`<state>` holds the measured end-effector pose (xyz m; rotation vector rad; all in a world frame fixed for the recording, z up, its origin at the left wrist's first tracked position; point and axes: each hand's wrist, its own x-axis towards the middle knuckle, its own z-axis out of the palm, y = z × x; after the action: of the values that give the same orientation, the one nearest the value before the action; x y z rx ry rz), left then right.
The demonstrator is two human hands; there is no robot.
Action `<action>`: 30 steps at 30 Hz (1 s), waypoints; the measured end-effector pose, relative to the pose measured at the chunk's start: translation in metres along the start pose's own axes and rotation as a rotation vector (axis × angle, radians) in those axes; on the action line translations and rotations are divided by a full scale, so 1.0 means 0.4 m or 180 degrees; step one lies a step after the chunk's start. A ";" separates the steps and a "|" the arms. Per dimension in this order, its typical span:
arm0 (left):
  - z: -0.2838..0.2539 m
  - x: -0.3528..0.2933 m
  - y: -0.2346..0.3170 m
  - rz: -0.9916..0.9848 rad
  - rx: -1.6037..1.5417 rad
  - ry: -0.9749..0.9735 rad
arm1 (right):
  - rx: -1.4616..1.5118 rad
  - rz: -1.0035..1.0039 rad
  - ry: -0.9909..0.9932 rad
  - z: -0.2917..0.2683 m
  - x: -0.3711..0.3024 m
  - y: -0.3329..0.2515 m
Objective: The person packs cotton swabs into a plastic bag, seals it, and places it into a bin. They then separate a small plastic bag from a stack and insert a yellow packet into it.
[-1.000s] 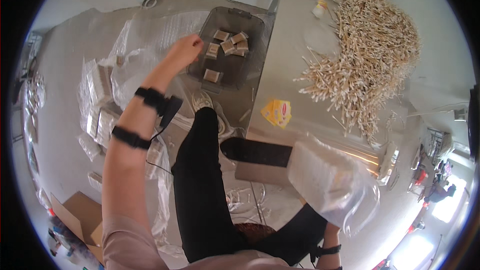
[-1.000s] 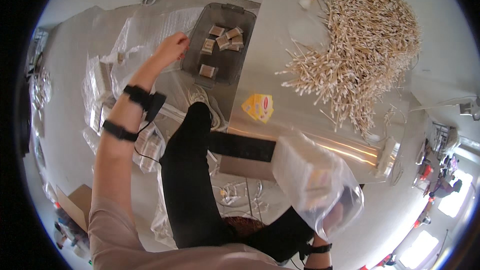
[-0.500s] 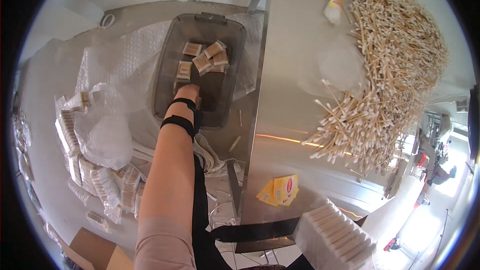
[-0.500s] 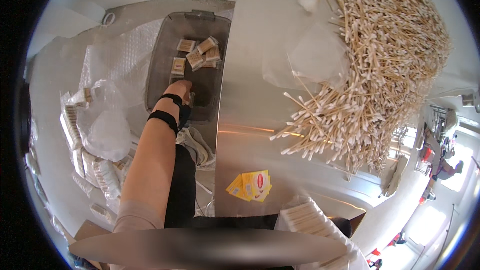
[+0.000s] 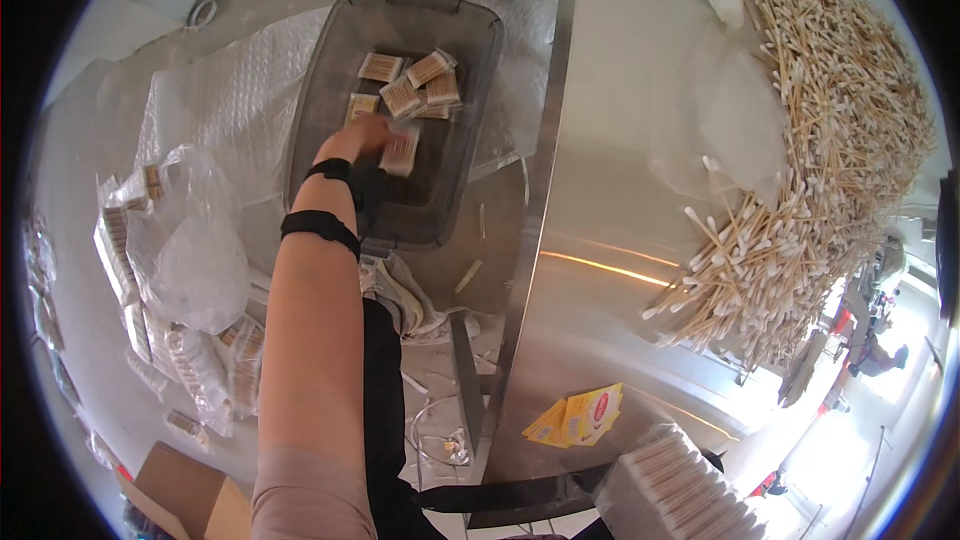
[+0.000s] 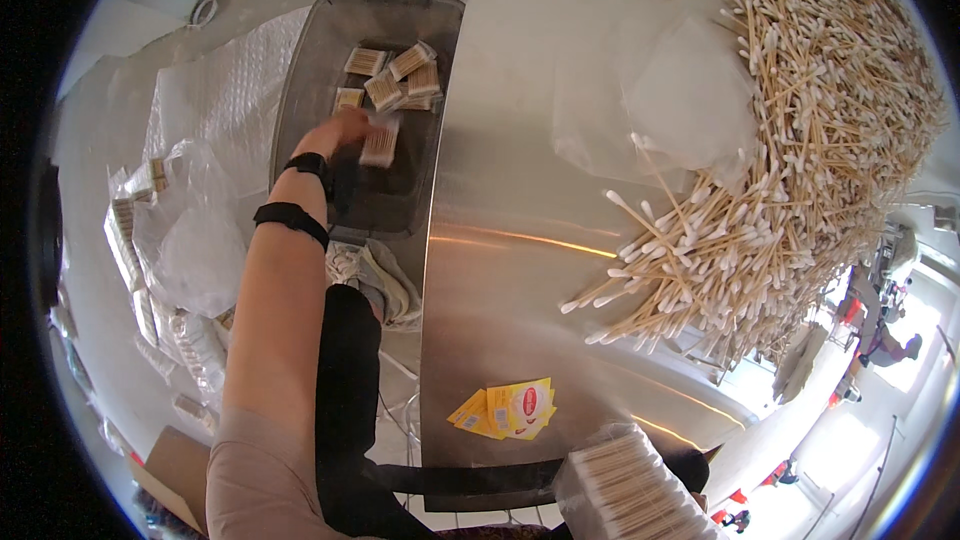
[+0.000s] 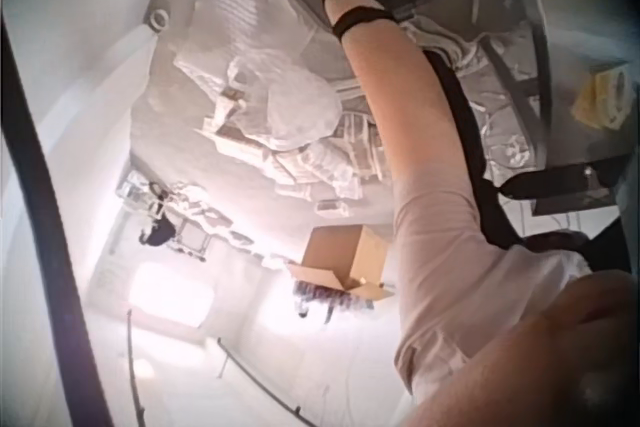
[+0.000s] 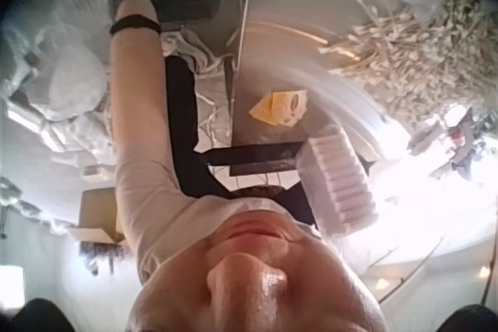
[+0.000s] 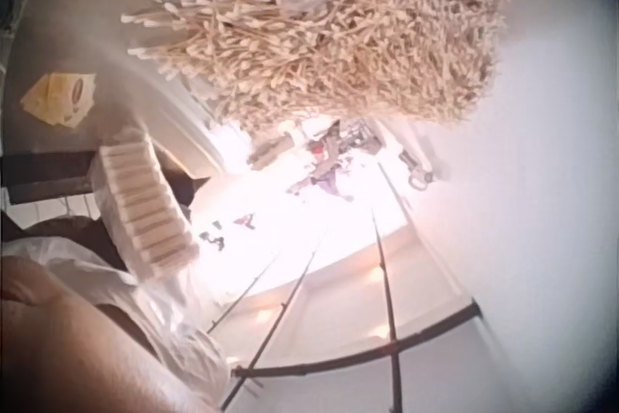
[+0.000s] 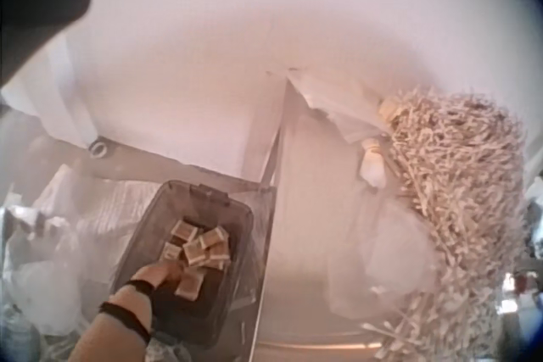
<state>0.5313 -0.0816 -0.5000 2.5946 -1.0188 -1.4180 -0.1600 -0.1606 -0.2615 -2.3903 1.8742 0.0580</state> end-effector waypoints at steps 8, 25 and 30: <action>0.071 0.139 0.077 -0.0724 -0.3733 0.1662 | -0.0309 0.0143 -0.0055 -0.021 0.029 0.031; 0.183 0.079 0.126 0.1599 -0.5010 0.1375 | -0.0477 0.0243 -0.0334 -0.064 0.037 0.004; 0.117 0.111 0.248 -0.0397 -0.6505 -0.0107 | -0.0542 0.0226 -0.0428 -0.082 0.057 -0.003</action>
<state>0.4596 -0.1708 -0.5304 0.9778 0.5835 -1.1784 -0.1544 -0.1856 -0.2309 -2.3558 1.9629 0.3890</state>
